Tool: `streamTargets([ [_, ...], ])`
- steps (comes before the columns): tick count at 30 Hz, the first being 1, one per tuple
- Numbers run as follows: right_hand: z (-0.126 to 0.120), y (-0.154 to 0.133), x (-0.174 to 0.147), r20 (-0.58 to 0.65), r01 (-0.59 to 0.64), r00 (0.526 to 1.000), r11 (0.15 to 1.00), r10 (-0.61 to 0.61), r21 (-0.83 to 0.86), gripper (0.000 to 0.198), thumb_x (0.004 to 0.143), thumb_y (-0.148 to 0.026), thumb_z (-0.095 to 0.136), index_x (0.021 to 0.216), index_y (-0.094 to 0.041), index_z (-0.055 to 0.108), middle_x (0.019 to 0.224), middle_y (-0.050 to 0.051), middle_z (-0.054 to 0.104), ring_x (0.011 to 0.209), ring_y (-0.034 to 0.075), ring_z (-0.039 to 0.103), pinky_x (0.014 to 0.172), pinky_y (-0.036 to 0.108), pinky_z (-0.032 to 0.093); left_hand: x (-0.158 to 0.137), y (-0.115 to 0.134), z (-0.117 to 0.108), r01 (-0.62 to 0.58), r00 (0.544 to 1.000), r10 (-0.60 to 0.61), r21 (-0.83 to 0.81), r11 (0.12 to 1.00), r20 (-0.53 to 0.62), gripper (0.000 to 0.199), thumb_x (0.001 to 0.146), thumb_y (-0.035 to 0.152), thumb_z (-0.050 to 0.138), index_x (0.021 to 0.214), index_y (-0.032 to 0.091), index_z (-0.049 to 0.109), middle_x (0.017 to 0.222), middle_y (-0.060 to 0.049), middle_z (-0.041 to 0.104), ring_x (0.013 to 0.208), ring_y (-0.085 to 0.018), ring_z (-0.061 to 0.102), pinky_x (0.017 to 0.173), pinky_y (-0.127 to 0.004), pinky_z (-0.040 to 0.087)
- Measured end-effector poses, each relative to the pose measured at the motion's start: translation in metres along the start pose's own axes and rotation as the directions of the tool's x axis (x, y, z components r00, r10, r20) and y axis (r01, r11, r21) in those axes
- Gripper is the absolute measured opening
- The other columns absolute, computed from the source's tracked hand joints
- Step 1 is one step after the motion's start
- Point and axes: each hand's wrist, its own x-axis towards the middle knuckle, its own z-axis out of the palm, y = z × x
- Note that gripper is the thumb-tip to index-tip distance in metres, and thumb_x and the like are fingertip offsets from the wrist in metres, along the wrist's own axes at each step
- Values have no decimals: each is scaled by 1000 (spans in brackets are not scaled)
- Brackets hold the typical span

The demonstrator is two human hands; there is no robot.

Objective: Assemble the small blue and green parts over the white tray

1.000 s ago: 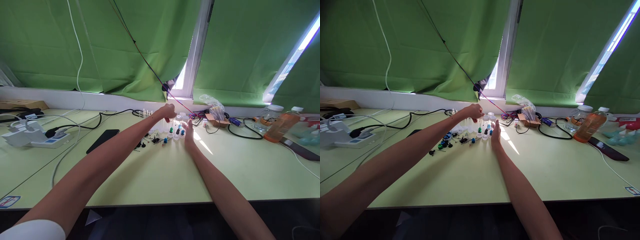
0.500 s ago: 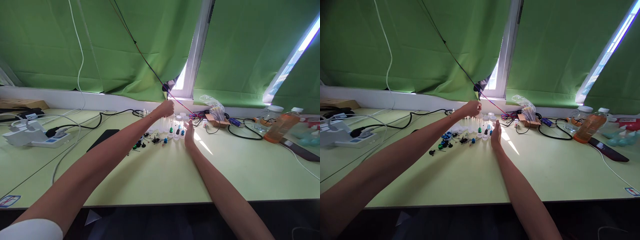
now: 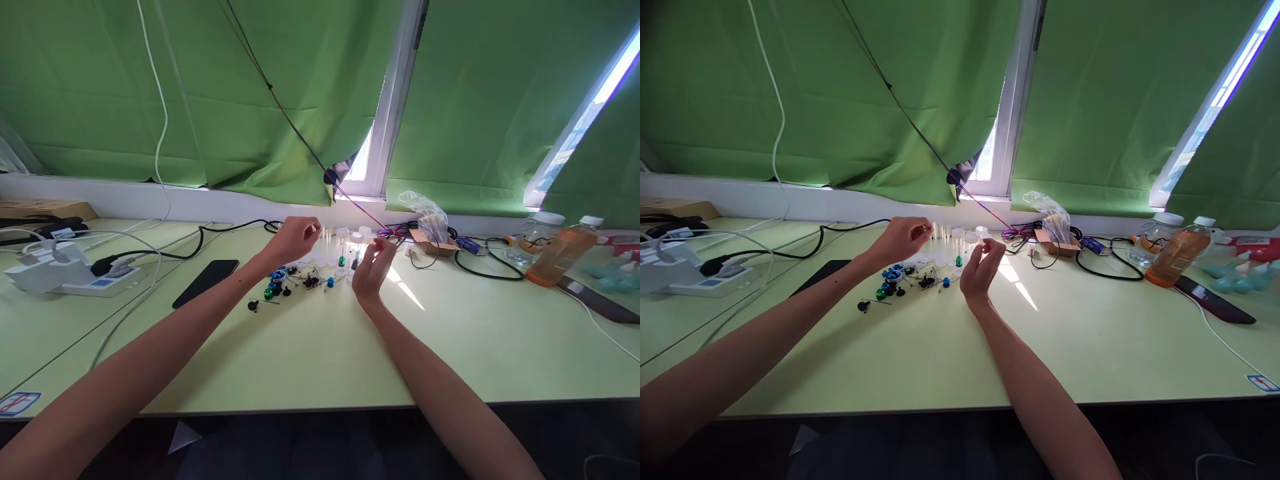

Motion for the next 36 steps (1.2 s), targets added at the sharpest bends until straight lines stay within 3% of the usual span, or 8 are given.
streamTargets([
  [2,2,-5,-9,157,68,985,996,-75,53,19,98,-30,31,97,-20,47,89,7,52,81,19,51,75,33,43,-27,-14,3,25,998,-25,0,1000,49,24,89,31,48,80,17,65,59,1,59,53,-12,49,59,-25,37],
  [4,4,-8,-16,364,88,925,993,-110,75,23,99,-28,28,92,-20,49,81,4,54,72,16,51,68,29,40,-52,-30,8,84,995,-84,-5,996,47,27,90,34,46,80,17,64,63,0,60,53,-11,48,58,-25,37],
  [8,7,-10,-26,724,176,690,971,-6,-160,19,95,-27,39,86,-19,55,71,1,57,60,14,49,60,26,33,-90,-51,15,198,976,-199,-15,980,-94,33,92,39,44,79,17,64,63,-1,60,55,-12,47,59,-25,38],
  [11,7,-10,-26,799,309,582,867,153,-391,22,94,-27,41,90,-19,61,69,3,61,62,16,54,63,27,32,-109,-54,12,231,958,-230,-12,973,-169,34,92,41,45,79,18,64,65,-1,61,56,-12,47,59,-25,37],
  [14,5,-9,-23,798,366,545,782,259,-504,26,95,-29,39,97,-19,63,76,7,65,73,21,60,67,30,35,-121,-50,5,276,948,-267,31,961,-174,35,93,42,44,77,18,65,65,-1,62,56,-12,48,60,-26,36],
  [18,3,-7,-20,804,376,484,748,345,-547,29,96,-35,39,98,-19,64,81,9,66,81,25,63,70,32,38,-130,-51,5,350,937,-348,148,925,-45,36,93,40,42,77,19,66,60,-2,61,54,-15,50,59,-29,34],
  [25,5,2,-26,834,334,420,793,358,-509,28,94,-37,44,91,-20,66,84,10,67,84,26,64,69,32,39,-132,-55,19,480,868,-497,278,832,-10,34,95,37,37,86,20,66,69,-6,67,67,-21,59,62,-30,32],
  [36,8,8,-30,867,232,382,875,321,-426,22,91,-34,50,91,-21,67,82,6,69,77,19,61,65,27,37,-123,-40,31,621,776,-629,227,750,-45,36,99,39,26,94,21,57,81,-9,69,77,-25,62,60,-30,31],
])
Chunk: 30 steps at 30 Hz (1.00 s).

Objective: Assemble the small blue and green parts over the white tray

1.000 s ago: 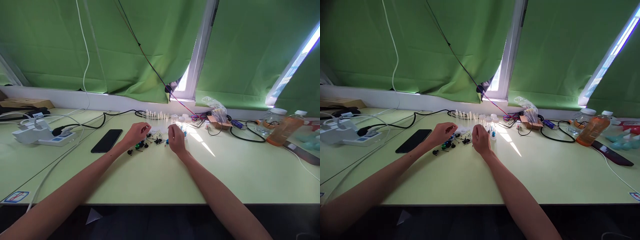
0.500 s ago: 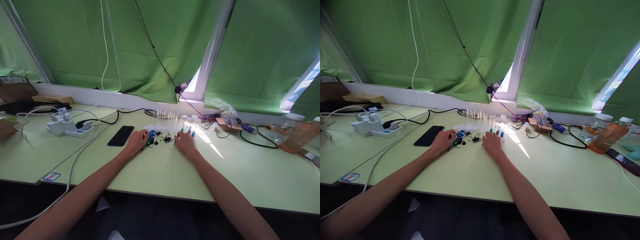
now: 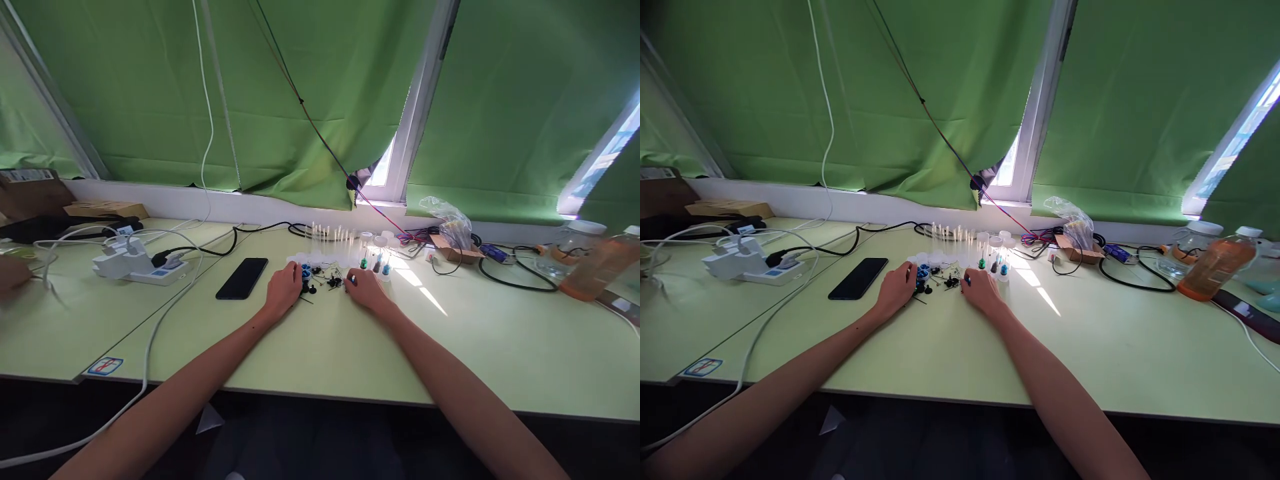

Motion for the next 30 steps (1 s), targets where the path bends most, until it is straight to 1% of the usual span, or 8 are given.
streamTargets([
  [5,0,1,0,-4,24,1000,997,-24,79,15,88,-30,54,93,-21,66,79,2,68,74,17,59,64,26,35,3,14,5,-18,1000,18,-1,1000,22,30,98,40,28,97,21,51,87,-11,69,80,-27,64,58,-31,31],
  [11,1,4,1,9,37,999,993,-38,113,11,87,-26,56,95,-21,62,77,0,67,71,15,57,63,25,35,10,34,17,-1,1000,0,19,1000,31,34,99,40,23,102,19,49,90,-15,69,82,-31,65,64,-34,36],
  [17,3,6,3,7,45,999,994,-46,102,10,87,-27,56,93,-21,61,76,0,66,72,16,57,65,26,35,13,39,22,52,999,-51,-89,995,7,32,98,40,25,99,21,50,88,-14,68,82,-32,64,64,-35,36],
  [21,4,7,4,-21,48,999,990,-45,133,9,88,-28,56,89,-20,60,73,0,64,71,15,56,65,25,35,13,35,17,133,987,-147,-189,973,-61,27,97,39,29,93,22,50,82,-11,66,78,-29,62,61,-34,34],
  [22,4,7,5,-38,47,998,987,-42,151,9,88,-28,55,88,-20,59,72,0,63,69,15,56,64,24,34,12,35,16,125,985,-146,-206,970,-87,26,97,38,30,91,22,50,81,-10,66,77,-28,62,61,-33,33],
  [24,4,6,5,-85,48,996,978,-31,202,11,89,-30,54,88,-20,59,69,0,62,67,15,55,63,24,34,10,36,13,29,985,-66,-225,974,-158,24,96,36,32,90,22,50,76,-7,63,73,-25,60,61,-32,34],
  [27,1,2,5,-178,76,984,954,-24,289,18,91,-34,50,85,-20,58,63,-1,60,62,15,54,61,25,34,3,42,10,-212,957,151,-240,947,-249,21,96,33,35,87,22,52,74,-3,60,69,-19,56,63,-31,36],
  [30,-4,-3,3,-261,127,965,932,-37,339,24,91,-38,48,79,-20,58,60,-1,58,59,14,52,60,25,34,-5,49,11,-394,918,353,-307,866,-182,15,92,32,43,92,21,53,72,-1,57,63,-15,52,63,-29,38],
])
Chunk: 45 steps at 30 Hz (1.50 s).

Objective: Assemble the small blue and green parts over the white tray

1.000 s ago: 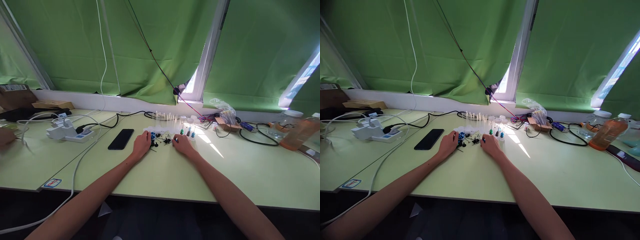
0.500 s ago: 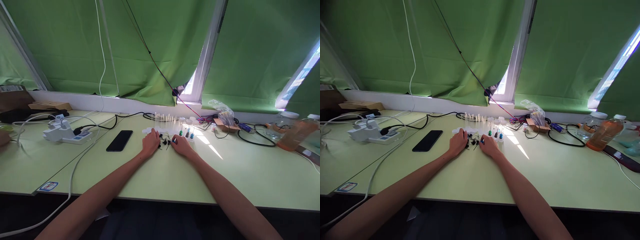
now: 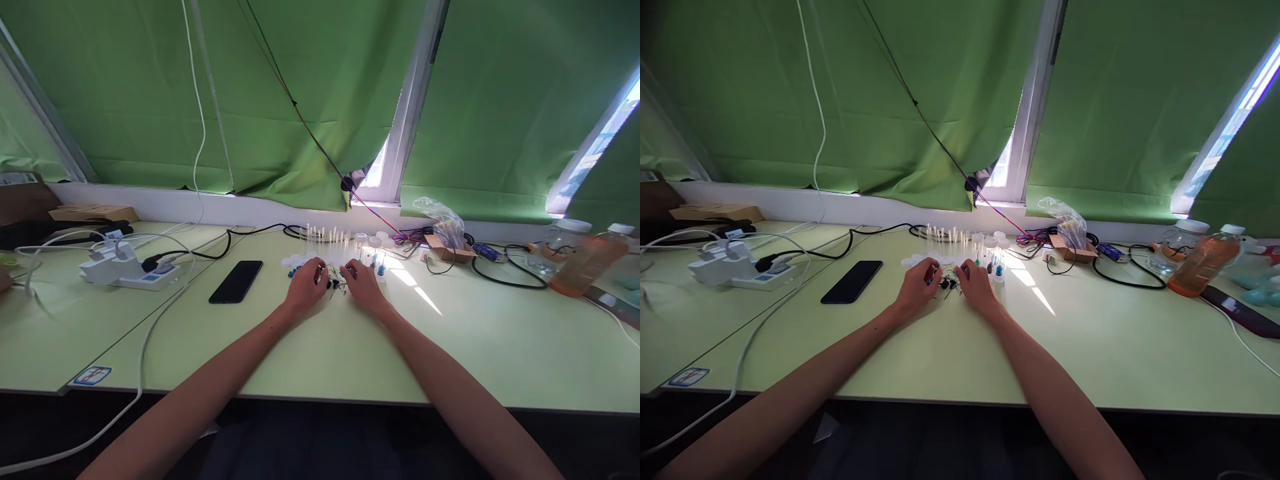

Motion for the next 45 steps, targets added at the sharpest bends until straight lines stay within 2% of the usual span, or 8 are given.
streamTargets([
  [4,-3,-7,-1,-20,27,999,997,-26,66,26,90,-40,48,77,-20,58,62,0,59,56,14,50,59,25,37,-4,3,5,-31,983,49,-104,994,176,35,83,36,57,114,21,49,88,-2,60,61,-13,51,60,-28,40],
  [8,-4,-10,-3,9,75,997,993,-76,86,24,88,-39,53,75,-20,59,58,-2,57,56,13,49,59,25,37,-3,1,7,12,975,24,-158,987,223,39,81,38,61,114,22,46,90,-1,61,60,-13,51,61,-28,41],
  [16,-1,-10,-5,69,114,990,989,-121,92,32,86,-49,57,76,-19,61,57,-3,55,56,12,47,59,24,37,-2,3,6,-52,978,72,-108,993,197,13,82,20,52,95,21,55,90,-3,61,66,-14,52,64,-30,41],
  [22,-3,-10,-4,100,105,988,989,-116,106,34,90,-50,52,79,-19,62,58,-2,57,56,12,48,59,24,37,-1,1,5,-62,979,75,-74,995,188,7,85,20,50,85,20,57,85,-4,61,71,-17,54,66,-31,42],
  [27,-3,-5,-2,37,104,994,994,-105,41,34,96,-40,41,80,-19,62,62,-1,58,58,13,49,60,23,35,1,-5,6,18,997,-11,-106,994,74,10,87,29,55,86,20,59,79,-3,63,64,-16,53,65,-32,44],
  [31,-1,3,0,116,86,990,995,-79,-53,16,90,-27,52,84,-18,65,73,1,66,62,13,53,66,24,38,2,-10,7,30,999,-27,-132,991,27,10,84,26,59,90,19,64,90,-5,66,66,-15,57,69,-31,47],
  [34,1,8,0,165,104,982,990,-88,-91,11,86,-20,56,88,-17,67,81,3,68,64,12,54,71,25,41,2,-12,9,20,999,-14,-136,991,42,11,83,24,60,90,19,67,87,-4,67,64,-15,58,70,-31,48],
  [45,5,12,-2,268,101,962,980,-52,-172,26,83,-15,57,106,-20,70,92,5,64,81,16,58,83,28,42,0,-6,8,51,999,-51,-175,983,6,25,81,31,64,102,18,68,81,-2,71,63,-14,59,68,-29,49],
])
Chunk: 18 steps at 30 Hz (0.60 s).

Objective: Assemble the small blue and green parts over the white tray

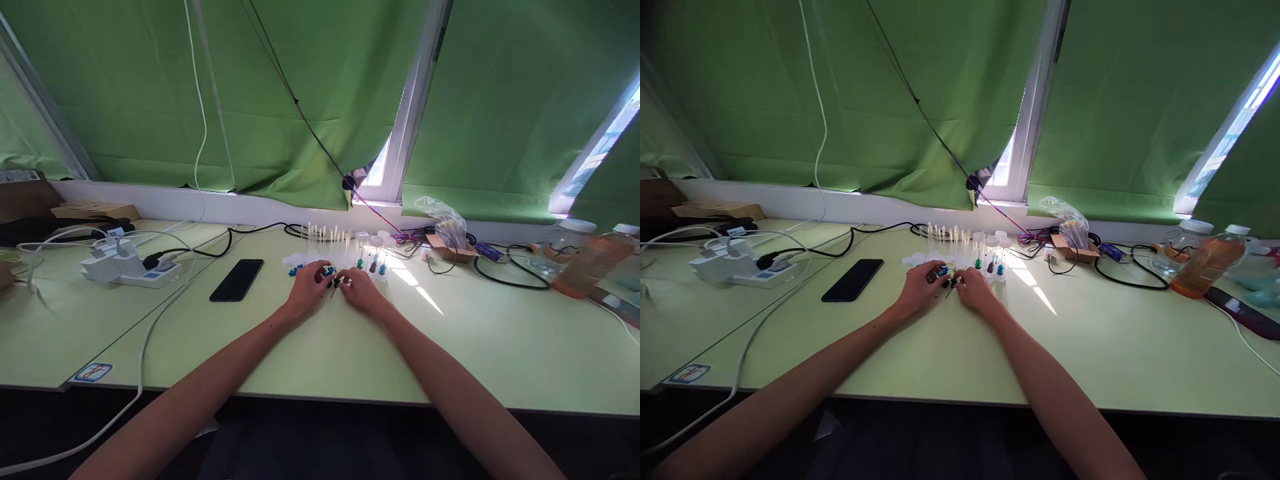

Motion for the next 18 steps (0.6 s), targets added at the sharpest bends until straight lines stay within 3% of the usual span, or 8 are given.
streamTargets([
  [18,-2,-2,0,28,19,999,999,-18,-29,20,85,-13,56,100,-17,69,93,6,64,89,17,58,83,28,41,-3,1,3,-50,996,50,-5,999,70,21,83,32,61,98,18,67,74,0,66,59,-13,56,64,-27,47],
])
